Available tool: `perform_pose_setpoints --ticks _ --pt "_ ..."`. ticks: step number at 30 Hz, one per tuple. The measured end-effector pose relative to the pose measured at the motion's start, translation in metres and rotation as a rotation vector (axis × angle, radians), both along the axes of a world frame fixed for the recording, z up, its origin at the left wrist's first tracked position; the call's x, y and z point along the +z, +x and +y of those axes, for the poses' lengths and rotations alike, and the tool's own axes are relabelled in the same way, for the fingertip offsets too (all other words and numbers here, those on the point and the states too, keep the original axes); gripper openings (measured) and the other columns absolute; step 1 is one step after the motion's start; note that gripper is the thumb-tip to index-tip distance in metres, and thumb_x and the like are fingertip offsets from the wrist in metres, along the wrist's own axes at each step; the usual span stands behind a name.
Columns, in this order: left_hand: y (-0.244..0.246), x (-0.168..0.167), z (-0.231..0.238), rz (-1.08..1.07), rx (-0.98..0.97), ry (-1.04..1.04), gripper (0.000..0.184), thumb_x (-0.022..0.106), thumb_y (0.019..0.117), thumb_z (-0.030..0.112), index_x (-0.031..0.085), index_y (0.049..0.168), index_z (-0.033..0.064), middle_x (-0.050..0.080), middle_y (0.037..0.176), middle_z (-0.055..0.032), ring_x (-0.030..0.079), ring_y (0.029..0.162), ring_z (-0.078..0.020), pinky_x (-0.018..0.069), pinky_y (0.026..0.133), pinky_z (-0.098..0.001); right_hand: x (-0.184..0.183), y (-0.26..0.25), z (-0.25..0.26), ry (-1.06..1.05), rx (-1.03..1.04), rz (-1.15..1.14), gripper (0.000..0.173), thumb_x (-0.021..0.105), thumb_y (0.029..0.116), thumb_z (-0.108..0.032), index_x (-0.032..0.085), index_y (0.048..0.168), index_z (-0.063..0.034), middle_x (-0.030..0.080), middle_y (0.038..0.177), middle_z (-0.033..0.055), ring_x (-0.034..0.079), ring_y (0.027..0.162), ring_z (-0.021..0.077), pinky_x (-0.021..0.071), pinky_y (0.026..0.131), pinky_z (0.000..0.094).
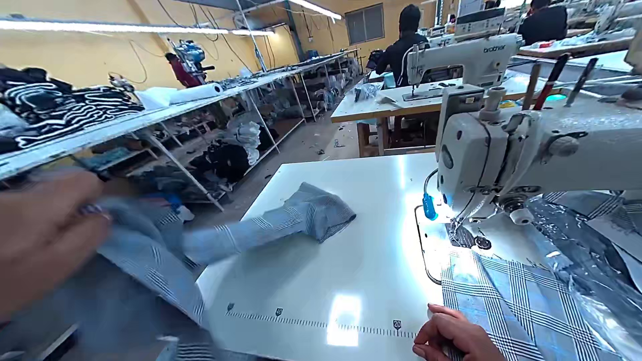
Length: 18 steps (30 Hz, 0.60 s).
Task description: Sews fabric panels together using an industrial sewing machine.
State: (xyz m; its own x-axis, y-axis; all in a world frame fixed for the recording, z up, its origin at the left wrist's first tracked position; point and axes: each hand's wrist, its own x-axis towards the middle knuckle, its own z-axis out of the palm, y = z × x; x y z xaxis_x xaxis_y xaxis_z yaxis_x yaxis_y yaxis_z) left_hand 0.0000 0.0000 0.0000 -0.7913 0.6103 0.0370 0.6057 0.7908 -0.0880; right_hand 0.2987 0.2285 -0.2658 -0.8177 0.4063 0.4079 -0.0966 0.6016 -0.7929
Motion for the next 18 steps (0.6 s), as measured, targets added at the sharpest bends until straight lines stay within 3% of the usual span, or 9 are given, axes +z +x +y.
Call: perform_pose_setpoints --ticks 1,2,4,8,10,12,13,15,18 --pt "0.003 -0.001 0.005 -0.034 -0.091 -0.079 0.028 0.043 0.1073 0.005 0.057 0.116 -0.0179 0.063 0.101 -0.0377 0.066 0.098 -0.0453 0.0504 0.087 -0.056 0.0 0.0 0.0 0.001 0.001 -0.003 0.013 0.07 0.0925 -0.008 0.072 0.092 0.0051 0.068 0.073 0.0113 0.066 0.071 0.0154 0.0401 0.11 0.0411" --pt "0.002 -0.003 0.007 -0.1 -0.195 -0.12 0.024 0.045 0.105 0.003 0.062 0.113 -0.0129 0.065 0.09 -0.0318 0.066 0.087 -0.0434 0.0505 0.077 -0.0575 0.0 0.001 0.0 0.0 0.004 -0.006 0.013 0.07 0.093 -0.008 0.071 0.092 0.0053 0.067 0.073 0.0112 0.066 0.071 0.0154 0.0399 0.111 0.0413" --pt "0.0 -0.011 0.014 -0.243 -0.339 -0.102 0.017 0.049 0.1031 0.002 0.064 0.103 -0.0068 0.062 0.077 -0.0174 0.06 0.072 -0.0268 0.0465 0.067 -0.0455 0.001 0.001 0.001 0.002 0.005 -0.018 0.014 0.07 0.0931 -0.008 0.071 0.092 0.0058 0.067 0.072 0.0115 0.066 0.071 0.0161 0.0398 0.111 0.0425" --pt "-0.002 -0.053 0.027 -0.563 -0.763 0.111 0.016 0.056 0.0977 0.013 0.068 0.092 0.0042 0.063 0.074 0.0013 0.056 0.065 -0.0016 0.0454 0.06 -0.0205 0.002 0.001 0.0 0.018 -0.006 -0.035 0.015 0.07 0.0935 -0.009 0.071 0.093 0.006 0.068 0.073 0.0118 0.066 0.071 0.0156 0.0405 0.11 0.0426" --pt "0.015 -0.085 0.04 -0.848 -1.036 0.1 0.021 0.055 0.1009 0.017 0.065 0.096 -0.0011 0.063 0.08 -0.0042 0.058 0.071 -0.0032 0.0466 0.064 -0.0185 0.002 0.001 -0.001 0.027 -0.012 -0.044 0.016 0.07 0.0942 -0.01 0.071 0.093 0.0058 0.067 0.073 0.0118 0.065 0.071 0.0157 0.0405 0.109 0.0426" --pt "0.037 -0.103 0.055 -1.104 -1.163 -0.013 0.027 0.054 0.1032 0.016 0.067 0.105 -0.0074 0.07 0.095 -0.0158 0.068 0.086 -0.016 0.0548 0.076 -0.031 0.003 0.0 -0.002 0.034 -0.019 -0.043 0.016 0.069 0.0941 -0.009 0.071 0.093 0.0059 0.067 0.072 0.0121 0.065 0.07 0.0158 0.0408 0.109 0.0423" --pt "0.042 -0.108 0.061 -1.158 -1.173 -0.062 0.03 0.055 0.1038 0.019 0.068 0.11 -0.0069 0.072 0.104 -0.0168 0.07 0.093 -0.0179 0.0567 0.082 -0.0338 0.003 0.0 -0.002 0.035 -0.025 -0.046 0.015 0.07 0.094 -0.009 0.071 0.092 0.0058 0.067 0.072 0.0119 0.065 0.07 0.0154 0.0409 0.109 0.0417" --pt "0.038 -0.117 0.071 -1.057 -1.121 -0.013 0.031 0.054 0.1048 0.023 0.069 0.112 -0.0033 0.073 0.106 -0.0136 0.071 0.096 -0.0166 0.0568 0.087 -0.0348 0.001 0.001 -0.001 0.034 -0.032 -0.055 0.015 0.07 0.0939 -0.009 0.071 0.092 0.0056 0.066 0.072 0.0108 0.064 0.071 0.0137 0.0406 0.109 0.0402" --pt "0.006 -0.14 0.091 -0.712 -0.871 0.099 0.031 0.049 0.1084 0.021 0.067 0.116 -0.0028 0.071 0.105 -0.0163 0.068 0.096 -0.024 0.0536 0.089 -0.0428 -0.001 0.002 -0.001 0.033 -0.036 -0.06 0.014 0.07 0.0934 -0.009 0.071 0.093 0.0054 0.067 0.073 0.01 0.065 0.072 0.0123 0.0405 0.11 0.0401"
